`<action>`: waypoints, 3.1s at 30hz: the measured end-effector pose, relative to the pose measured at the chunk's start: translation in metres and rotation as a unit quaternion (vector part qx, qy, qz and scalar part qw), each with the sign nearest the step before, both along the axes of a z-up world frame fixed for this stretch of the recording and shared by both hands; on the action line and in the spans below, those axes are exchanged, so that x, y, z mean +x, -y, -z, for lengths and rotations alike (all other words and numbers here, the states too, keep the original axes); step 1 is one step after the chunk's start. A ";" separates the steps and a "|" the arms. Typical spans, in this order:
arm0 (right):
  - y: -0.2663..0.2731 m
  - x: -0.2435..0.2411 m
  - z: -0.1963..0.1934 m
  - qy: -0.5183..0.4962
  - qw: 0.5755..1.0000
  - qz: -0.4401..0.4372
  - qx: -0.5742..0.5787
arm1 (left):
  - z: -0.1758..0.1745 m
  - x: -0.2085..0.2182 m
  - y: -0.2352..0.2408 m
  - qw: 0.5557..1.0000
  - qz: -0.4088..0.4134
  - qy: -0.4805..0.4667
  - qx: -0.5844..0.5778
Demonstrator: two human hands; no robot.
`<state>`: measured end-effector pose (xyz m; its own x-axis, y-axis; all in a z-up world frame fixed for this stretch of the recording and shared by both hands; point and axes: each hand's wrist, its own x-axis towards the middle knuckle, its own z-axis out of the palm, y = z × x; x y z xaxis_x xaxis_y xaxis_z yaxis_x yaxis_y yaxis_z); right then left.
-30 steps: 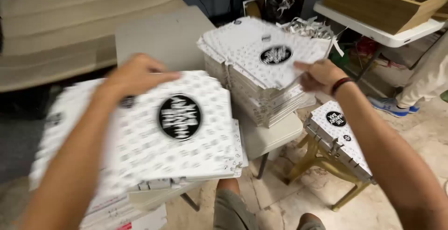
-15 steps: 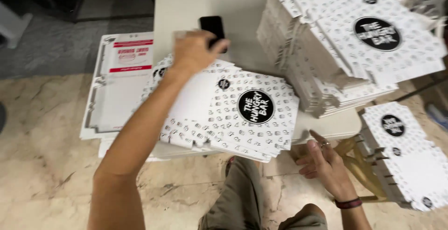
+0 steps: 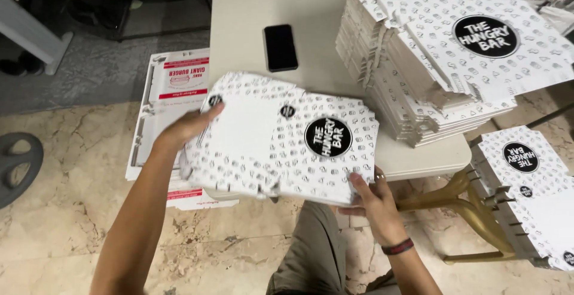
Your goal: The person is organizing and preparing flat-packed cardboard boxes by picking up stacks, checking their alignment, and restacking them on a table.
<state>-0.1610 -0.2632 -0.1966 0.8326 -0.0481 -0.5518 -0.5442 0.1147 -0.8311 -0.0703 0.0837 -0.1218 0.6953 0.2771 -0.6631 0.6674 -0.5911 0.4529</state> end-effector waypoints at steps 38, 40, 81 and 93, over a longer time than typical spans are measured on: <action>0.027 0.094 -0.003 0.506 0.857 -0.047 -0.087 | 0.051 -0.046 -0.023 0.758 -0.037 0.600 -0.256; 0.068 0.165 0.113 0.482 0.872 -0.035 -0.075 | 0.054 -0.043 -0.021 0.767 -0.029 0.592 -0.247; 0.013 0.092 0.011 0.507 0.859 0.060 -0.042 | 0.077 -0.043 -0.045 0.762 -0.002 0.585 -0.277; 0.006 0.068 -0.055 0.487 0.835 -0.041 -0.252 | 0.072 -0.054 -0.047 0.807 -0.080 0.547 -0.206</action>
